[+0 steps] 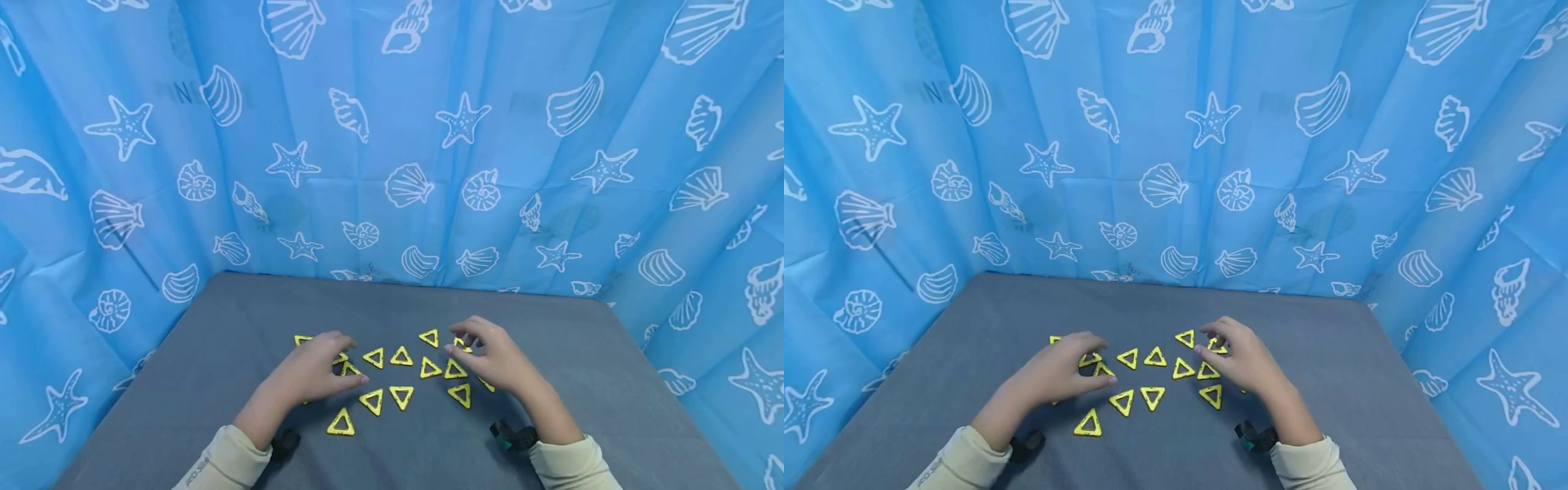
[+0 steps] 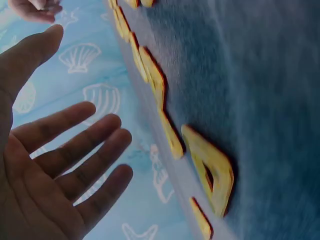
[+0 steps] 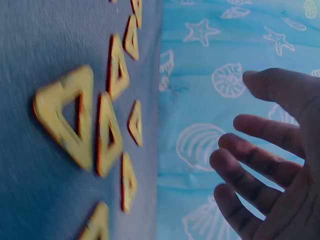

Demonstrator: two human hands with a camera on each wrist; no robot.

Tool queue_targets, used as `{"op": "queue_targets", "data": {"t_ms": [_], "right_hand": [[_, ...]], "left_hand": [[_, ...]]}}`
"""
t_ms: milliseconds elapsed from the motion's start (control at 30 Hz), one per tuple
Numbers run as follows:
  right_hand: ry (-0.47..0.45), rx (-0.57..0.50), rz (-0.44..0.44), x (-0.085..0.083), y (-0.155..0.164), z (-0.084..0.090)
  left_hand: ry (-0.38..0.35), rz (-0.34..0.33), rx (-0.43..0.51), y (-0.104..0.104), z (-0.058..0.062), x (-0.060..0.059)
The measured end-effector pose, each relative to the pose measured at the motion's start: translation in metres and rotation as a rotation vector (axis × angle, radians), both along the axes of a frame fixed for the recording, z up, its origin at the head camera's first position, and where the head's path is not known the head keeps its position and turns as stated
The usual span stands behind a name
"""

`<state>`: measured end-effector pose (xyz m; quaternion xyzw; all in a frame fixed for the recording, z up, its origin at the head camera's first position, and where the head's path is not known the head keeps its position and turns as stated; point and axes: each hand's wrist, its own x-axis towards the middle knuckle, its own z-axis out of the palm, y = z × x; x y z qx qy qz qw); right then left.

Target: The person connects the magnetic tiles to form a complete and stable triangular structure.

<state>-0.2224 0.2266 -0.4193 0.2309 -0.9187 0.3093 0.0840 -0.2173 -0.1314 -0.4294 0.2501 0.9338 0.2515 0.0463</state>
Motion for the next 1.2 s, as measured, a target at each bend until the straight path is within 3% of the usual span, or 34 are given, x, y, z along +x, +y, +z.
{"op": "queue_targets", "data": {"t_ms": [200,400,667,900,1200], "right_hand": [[-0.077,-0.167,0.162,-0.002,-0.007,-0.013],[-0.179,-0.219,0.234,0.002,-0.024,-0.02],[-0.442,-0.366,0.334,0.008,-0.046,-0.032],[-0.421,-0.315,0.375,0.008,-0.055,-0.044],[-0.446,-0.202,0.346,0.008,-0.054,-0.053]], "left_hand": [[-0.113,-0.089,0.125,0.005,-0.006,-0.002],[-0.221,-0.142,0.225,0.01,-0.015,-0.003],[-0.352,-0.179,0.353,0.014,-0.02,-0.001],[-0.432,-0.183,0.363,0.016,-0.022,0.0],[-0.426,-0.26,0.311,0.01,-0.028,-0.003]]}}
